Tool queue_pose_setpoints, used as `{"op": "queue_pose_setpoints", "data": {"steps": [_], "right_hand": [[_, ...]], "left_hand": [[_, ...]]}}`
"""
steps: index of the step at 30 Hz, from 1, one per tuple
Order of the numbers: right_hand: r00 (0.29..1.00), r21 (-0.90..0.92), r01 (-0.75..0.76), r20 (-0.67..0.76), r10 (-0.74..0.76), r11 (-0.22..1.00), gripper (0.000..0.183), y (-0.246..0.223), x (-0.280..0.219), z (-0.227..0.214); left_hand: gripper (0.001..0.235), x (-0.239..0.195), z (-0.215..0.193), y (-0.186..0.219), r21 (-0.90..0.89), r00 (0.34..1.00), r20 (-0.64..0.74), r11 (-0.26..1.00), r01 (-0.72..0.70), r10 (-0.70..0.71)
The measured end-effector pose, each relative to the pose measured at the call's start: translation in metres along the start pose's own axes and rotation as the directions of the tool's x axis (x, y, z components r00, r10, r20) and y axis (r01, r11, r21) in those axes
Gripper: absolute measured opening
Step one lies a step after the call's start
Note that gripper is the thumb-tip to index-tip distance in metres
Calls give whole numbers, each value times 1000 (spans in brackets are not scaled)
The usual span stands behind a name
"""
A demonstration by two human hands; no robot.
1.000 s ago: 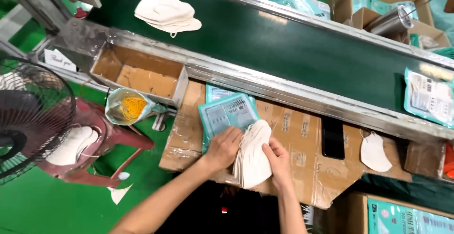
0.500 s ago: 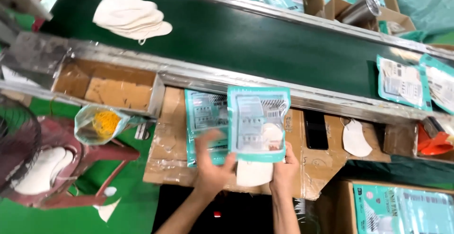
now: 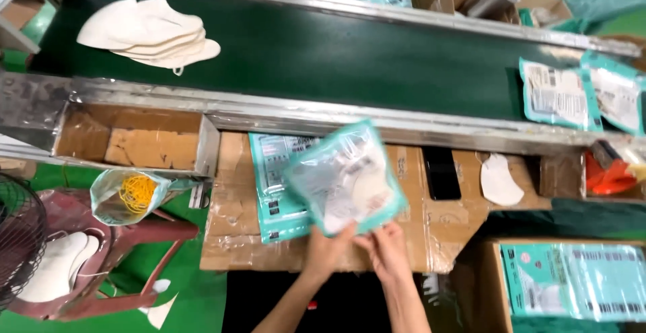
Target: Manually packing protective face masks into individual or bulk plastic pouches at a conveyor belt station.
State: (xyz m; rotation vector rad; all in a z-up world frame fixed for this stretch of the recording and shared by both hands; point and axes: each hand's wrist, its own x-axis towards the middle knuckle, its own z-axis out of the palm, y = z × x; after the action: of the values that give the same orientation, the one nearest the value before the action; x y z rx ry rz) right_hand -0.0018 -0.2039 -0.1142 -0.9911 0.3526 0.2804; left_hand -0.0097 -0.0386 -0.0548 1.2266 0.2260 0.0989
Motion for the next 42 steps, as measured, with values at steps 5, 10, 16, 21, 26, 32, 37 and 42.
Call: {"op": "queue_pose_setpoints", "data": {"steps": [5, 10, 16, 21, 26, 32, 37, 42], "right_hand": [[954, -91, 270, -107, -278, 959, 31, -39, -16, 27], [865, -709, 421, 125, -487, 566, 32, -82, -50, 22], [575, -777, 623, 370, -730, 97, 35, -113, -81, 74], [632, -574, 635, 3, -775, 516, 36, -98, -65, 42], [789, -277, 550, -135, -599, 788, 7, -75, -50, 4], [884, -156, 415, -164, -438, 897, 4, -75, -57, 27], [931, -122, 354, -42, -362, 927, 4, -66, -56, 15], [980, 5, 193, 54, -193, 981, 10, -73, -55, 27]], "left_hand": [[38, -39, 2, -13, 332, 717, 697, 877, -346, 20], [25, -28, 9, 116, 484, 612, 568, 378, -789, 550], [25, -6, 12, 145, 393, 605, 546, 461, -796, 580], [18, -11, 0, 94, 284, 925, 114, 880, -381, 363], [9, -15, -2, 100, 448, 822, 182, 699, -558, 540], [6, -19, 7, 105, 398, 867, 213, 771, -498, 450], [6, -16, 6, 99, 404, 860, 248, 760, -510, 445], [7, -15, 16, 99, 367, 887, 337, 823, -434, 317]]}}
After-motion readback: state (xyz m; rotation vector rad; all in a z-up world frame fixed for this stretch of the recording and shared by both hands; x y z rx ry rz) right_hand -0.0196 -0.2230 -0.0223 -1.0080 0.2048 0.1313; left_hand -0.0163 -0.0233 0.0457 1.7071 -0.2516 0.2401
